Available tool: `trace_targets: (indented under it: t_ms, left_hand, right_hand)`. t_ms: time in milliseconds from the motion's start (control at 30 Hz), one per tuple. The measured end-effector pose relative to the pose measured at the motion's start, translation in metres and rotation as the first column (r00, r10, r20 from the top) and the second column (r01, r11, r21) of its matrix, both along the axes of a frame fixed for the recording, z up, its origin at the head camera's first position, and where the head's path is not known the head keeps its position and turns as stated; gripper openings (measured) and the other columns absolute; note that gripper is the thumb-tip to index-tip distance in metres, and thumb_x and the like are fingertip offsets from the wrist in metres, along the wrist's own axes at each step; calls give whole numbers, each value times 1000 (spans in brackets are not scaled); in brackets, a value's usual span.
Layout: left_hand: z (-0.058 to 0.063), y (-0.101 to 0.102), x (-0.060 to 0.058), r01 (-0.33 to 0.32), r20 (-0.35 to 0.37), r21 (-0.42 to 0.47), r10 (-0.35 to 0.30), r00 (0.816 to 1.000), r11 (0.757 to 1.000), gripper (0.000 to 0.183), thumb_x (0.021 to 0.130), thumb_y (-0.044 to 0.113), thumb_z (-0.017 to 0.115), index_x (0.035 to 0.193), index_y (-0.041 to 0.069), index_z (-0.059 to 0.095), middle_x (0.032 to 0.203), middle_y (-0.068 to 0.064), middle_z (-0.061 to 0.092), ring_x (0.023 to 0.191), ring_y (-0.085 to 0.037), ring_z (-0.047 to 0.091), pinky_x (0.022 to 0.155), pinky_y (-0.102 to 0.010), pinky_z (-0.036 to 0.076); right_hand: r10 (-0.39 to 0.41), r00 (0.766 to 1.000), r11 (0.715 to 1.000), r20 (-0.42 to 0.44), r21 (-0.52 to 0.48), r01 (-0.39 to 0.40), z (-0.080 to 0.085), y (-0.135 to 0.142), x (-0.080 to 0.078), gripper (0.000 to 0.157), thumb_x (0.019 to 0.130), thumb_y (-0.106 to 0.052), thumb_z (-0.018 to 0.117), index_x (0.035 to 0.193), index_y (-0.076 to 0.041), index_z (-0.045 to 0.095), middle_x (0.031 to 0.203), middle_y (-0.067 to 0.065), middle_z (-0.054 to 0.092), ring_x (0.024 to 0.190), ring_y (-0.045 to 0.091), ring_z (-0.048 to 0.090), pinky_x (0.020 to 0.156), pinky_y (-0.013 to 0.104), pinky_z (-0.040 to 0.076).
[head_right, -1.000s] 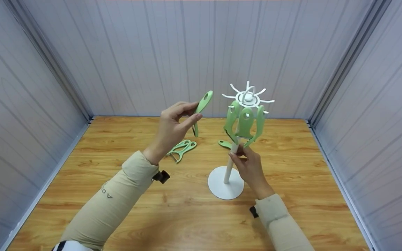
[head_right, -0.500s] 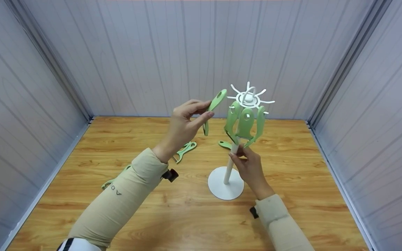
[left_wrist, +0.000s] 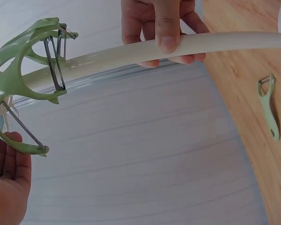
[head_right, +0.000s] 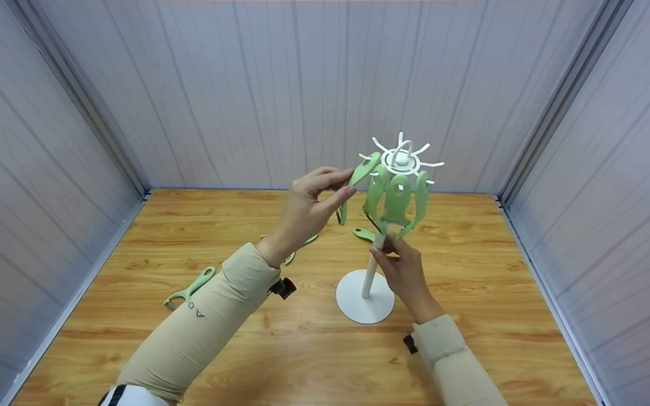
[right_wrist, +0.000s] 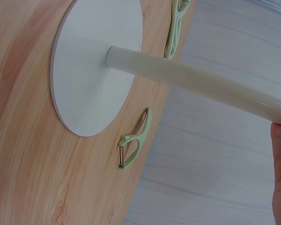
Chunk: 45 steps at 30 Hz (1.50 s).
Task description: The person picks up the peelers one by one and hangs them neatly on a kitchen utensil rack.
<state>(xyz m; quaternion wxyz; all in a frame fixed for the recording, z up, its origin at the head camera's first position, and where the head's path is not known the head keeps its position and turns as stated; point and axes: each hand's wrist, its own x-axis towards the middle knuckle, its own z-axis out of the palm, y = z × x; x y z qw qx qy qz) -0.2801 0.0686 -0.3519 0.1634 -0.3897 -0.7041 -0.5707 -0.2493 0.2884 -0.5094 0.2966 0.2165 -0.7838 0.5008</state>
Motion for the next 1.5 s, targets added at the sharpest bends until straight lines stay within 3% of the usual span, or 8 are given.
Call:
trace_targets:
  t_ms: [300,533,800,1100,1233,1500]
  left_hand:
    - [-2,6,4,13,-58,21,-11,998,1000,34,98,6,81,128,-8,75,117,-20,79,99,-26,77,90,-27,64]
    - [-3,14,10,45,-69,34,-43,997,998,33,95,2,84,124,-10,75,113,-21,80,99,-26,79,89,-21,63]
    - [-5,23,19,84,-140,15,-81,987,996,28,95,2,83,118,-10,73,109,-21,78,96,-27,78,87,-15,60]
    - [-7,28,20,77,-159,8,-75,984,997,27,95,3,84,117,-8,71,109,-20,77,95,-26,76,88,-13,58]
    - [-10,26,19,77,-171,4,-75,982,997,31,95,4,84,120,-10,71,112,-22,77,101,-28,76,94,-15,58]
    - [-18,17,15,21,-174,-37,-27,984,999,32,96,8,84,122,-6,73,116,-19,77,108,-29,75,100,-20,57]
  right_hand:
    - [-22,1000,1000,7,17,22,1,0,1,23,93,19,73,114,10,69,93,22,74,90,-6,70,71,10,60]
    - [-34,999,999,17,20,34,1,0,1,21,95,16,72,115,7,69,93,21,75,90,-6,70,72,10,59]
    - [-42,998,999,45,2,42,0,0,0,18,96,16,72,112,10,67,92,18,74,88,-6,70,71,10,59]
    - [-14,999,1000,34,-16,14,-1,-1,1,18,96,17,70,113,10,69,93,22,74,90,-5,71,73,11,60]
    - [-28,999,1000,37,-5,28,-2,0,1,20,96,17,71,114,10,68,93,19,73,90,-6,70,74,11,60]
    - [-47,997,999,66,14,46,0,2,2,20,98,14,70,117,8,69,95,18,74,90,-7,69,75,11,60]
